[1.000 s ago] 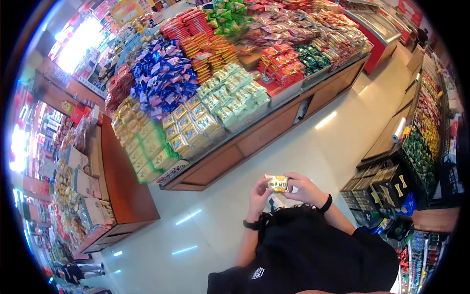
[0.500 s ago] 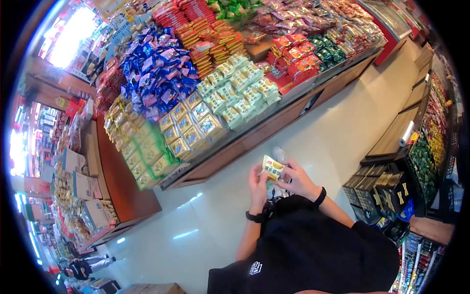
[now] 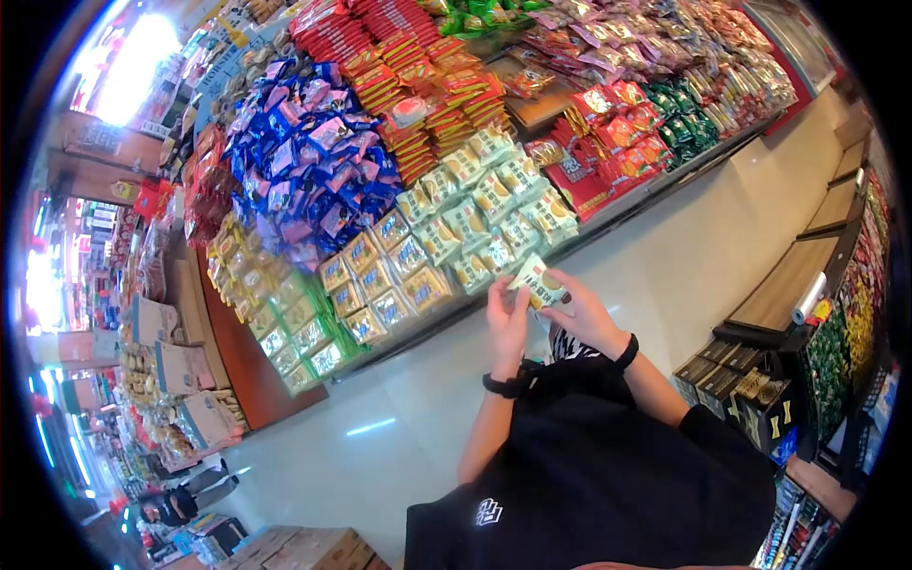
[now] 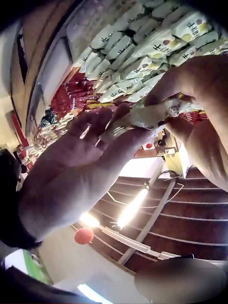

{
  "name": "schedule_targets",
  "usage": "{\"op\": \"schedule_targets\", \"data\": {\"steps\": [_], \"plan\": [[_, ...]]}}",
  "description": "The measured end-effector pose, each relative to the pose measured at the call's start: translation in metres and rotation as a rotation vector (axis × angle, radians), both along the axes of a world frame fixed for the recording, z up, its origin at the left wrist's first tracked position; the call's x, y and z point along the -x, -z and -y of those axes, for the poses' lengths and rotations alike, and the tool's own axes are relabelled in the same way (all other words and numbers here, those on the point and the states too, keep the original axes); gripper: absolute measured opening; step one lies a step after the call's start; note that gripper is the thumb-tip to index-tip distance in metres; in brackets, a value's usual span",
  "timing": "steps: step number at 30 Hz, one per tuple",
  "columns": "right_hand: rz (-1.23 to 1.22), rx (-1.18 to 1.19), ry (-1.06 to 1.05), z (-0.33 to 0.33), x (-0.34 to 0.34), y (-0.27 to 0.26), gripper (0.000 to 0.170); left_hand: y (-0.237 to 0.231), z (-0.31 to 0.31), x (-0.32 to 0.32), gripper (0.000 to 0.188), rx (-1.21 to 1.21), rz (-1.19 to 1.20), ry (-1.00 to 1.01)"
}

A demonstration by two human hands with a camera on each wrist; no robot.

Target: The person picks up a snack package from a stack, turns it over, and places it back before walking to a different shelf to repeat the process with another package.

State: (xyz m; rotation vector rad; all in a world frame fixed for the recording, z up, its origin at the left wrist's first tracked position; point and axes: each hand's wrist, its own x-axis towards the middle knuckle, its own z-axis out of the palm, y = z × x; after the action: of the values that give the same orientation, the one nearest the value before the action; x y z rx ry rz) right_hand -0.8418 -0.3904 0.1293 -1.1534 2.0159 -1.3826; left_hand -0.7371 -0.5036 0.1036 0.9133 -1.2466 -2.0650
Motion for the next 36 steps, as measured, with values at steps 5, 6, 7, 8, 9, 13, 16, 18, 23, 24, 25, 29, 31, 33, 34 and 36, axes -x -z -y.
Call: {"op": "schedule_targets", "data": {"steps": [5, 6, 7, 8, 9, 13, 16, 18, 23, 24, 25, 29, 31, 33, 34, 36], "plan": [[-0.05, 0.003, 0.104, 0.024, 0.054, 0.023, 0.058, 0.012, 0.022, 0.053, 0.046, 0.035, -0.008, 0.057], [-0.098, -0.014, 0.122, 0.027, 0.061, 0.025, 0.056, 0.009, 0.023, 0.061, 0.05, 0.111, 0.036, 0.1], [-0.094, -0.02, 0.125, 0.031, 0.069, 0.026, 0.056, 0.007, 0.025, 0.069, 0.054, 0.187, 0.08, 0.143], [-0.093, 0.015, 0.147, 0.034, 0.075, 0.027, 0.052, 0.009, 0.027, 0.074, 0.063, 0.149, 0.087, 0.183], [-0.093, 0.052, 0.166, 0.038, 0.081, 0.026, 0.049, 0.011, 0.027, 0.08, 0.063, 0.145, 0.09, 0.183], [-0.025, 0.023, 0.206, 0.051, 0.095, 0.031, 0.043, 0.023, 0.03, 0.095, 0.065, 0.296, 0.048, 0.143], [-0.03, -0.029, 0.284, 0.061, 0.105, 0.034, 0.038, 0.015, 0.036, 0.1, 0.07, 0.575, 0.214, 0.168], [-0.398, 0.032, 0.264, 0.065, 0.113, 0.037, 0.036, 0.009, 0.04, 0.102, 0.072, 0.749, 0.307, 0.192], [-0.087, -0.096, 0.202, 0.07, 0.117, 0.038, 0.035, 0.009, 0.044, 0.104, 0.072, 0.949, 0.45, 0.213], [-0.025, -0.085, 0.193, 0.07, 0.118, 0.042, 0.035, 0.008, 0.043, 0.104, 0.072, 0.945, 0.454, 0.207], [-0.027, -0.086, 0.186, 0.07, 0.12, 0.044, 0.035, 0.006, 0.042, 0.105, 0.073, 0.912, 0.459, 0.193], [0.026, -0.087, 0.127, 0.071, 0.125, 0.04, 0.043, 0.011, 0.042, 0.102, 0.072, 0.778, 0.417, 0.152], [-0.019, -0.098, 0.102, 0.071, 0.125, 0.037, 0.046, 0.011, 0.042, 0.101, 0.072, 0.805, 0.402, 0.127], [-0.029, -0.072, 0.1, 0.071, 0.125, 0.036, 0.055, 0.01, 0.04, 0.099, 0.073, 0.833, 0.385, 0.101], [-0.036, -0.063, 0.092, 0.071, 0.126, 0.034, 0.055, 0.008, 0.039, 0.099, 0.073, 0.874, 0.389, 0.102], [-0.01, -0.124, 0.088, 0.07, 0.126, 0.03, 0.06, 0.006, 0.04, 0.099, 0.072, 0.933, 0.386, 0.085]]}}
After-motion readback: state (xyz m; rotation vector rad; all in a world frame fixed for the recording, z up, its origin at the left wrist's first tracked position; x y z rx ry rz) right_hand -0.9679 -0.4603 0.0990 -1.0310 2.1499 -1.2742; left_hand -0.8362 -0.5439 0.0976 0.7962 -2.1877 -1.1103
